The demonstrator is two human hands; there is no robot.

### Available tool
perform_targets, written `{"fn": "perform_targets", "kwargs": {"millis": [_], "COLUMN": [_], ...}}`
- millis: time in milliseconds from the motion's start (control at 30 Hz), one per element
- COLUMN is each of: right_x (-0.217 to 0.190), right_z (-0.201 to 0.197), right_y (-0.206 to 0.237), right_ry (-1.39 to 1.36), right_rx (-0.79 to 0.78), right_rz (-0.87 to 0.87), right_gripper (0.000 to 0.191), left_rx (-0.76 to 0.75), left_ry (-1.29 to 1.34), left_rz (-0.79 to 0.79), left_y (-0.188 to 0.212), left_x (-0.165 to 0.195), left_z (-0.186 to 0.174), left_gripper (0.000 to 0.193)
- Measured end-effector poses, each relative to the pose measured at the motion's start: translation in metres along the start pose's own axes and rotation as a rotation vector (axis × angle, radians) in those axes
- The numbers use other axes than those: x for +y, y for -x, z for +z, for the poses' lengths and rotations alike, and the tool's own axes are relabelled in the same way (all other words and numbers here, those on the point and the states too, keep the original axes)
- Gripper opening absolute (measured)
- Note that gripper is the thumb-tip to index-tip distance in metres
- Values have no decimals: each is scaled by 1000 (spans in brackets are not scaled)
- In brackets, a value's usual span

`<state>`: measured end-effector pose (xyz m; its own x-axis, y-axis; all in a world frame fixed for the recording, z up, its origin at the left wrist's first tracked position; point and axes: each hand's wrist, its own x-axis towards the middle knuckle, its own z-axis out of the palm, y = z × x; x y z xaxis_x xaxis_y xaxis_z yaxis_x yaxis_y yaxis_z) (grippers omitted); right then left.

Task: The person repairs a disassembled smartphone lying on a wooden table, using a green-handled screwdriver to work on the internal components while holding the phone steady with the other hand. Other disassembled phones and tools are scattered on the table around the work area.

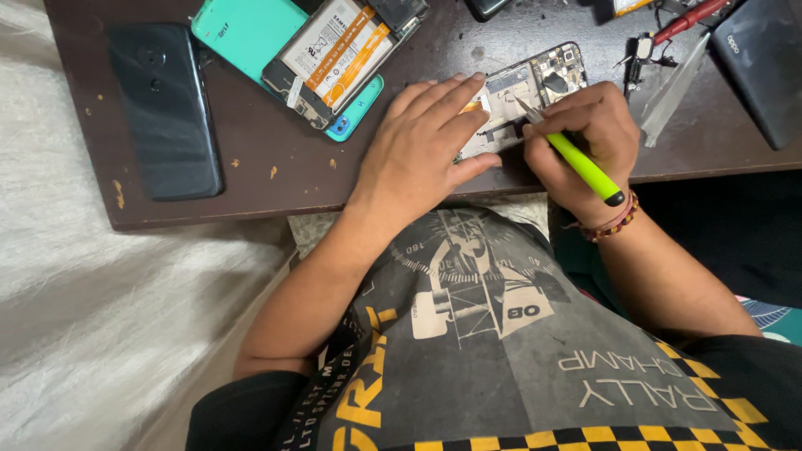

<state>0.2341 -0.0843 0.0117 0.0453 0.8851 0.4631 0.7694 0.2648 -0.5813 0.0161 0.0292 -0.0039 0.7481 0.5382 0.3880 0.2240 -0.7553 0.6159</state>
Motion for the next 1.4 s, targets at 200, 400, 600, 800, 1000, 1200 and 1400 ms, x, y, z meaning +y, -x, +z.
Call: {"fn": "perform_targets", "kwargs": {"millis": [200,400,600,800,1000,1200,1400], "right_x": [3,7,14,7,3,1,0], "right_z": [-1,-1,-2,0,1,4,6], "right_y": [0,3,-4,-3,-2,-1,0], "right_ry": [-108,-158,-232,-157,-89,-61,-41], "right_rx": [-31,-40,-82,-84,-89,-76,-58], "right_rz": [7,76,104,110,98,102,102], "right_gripper": [25,23,21,20,21,22,22], "left_rx": [1,-2,-8,-9,-11,-13,-12], "left_ry": [-7,-5,-5,1,-5,-1,-1], "left_rz": [4,-6,-10,-9,-6,-10,-6], "left_y": [0,0,0,1,1,1,1], "left_x": [1,2,3,3,3,3,3], "left_z": [0,-1,-2,-2,-2,-2,-2], "left_gripper": [46,46,46,45,45,45,45]}}
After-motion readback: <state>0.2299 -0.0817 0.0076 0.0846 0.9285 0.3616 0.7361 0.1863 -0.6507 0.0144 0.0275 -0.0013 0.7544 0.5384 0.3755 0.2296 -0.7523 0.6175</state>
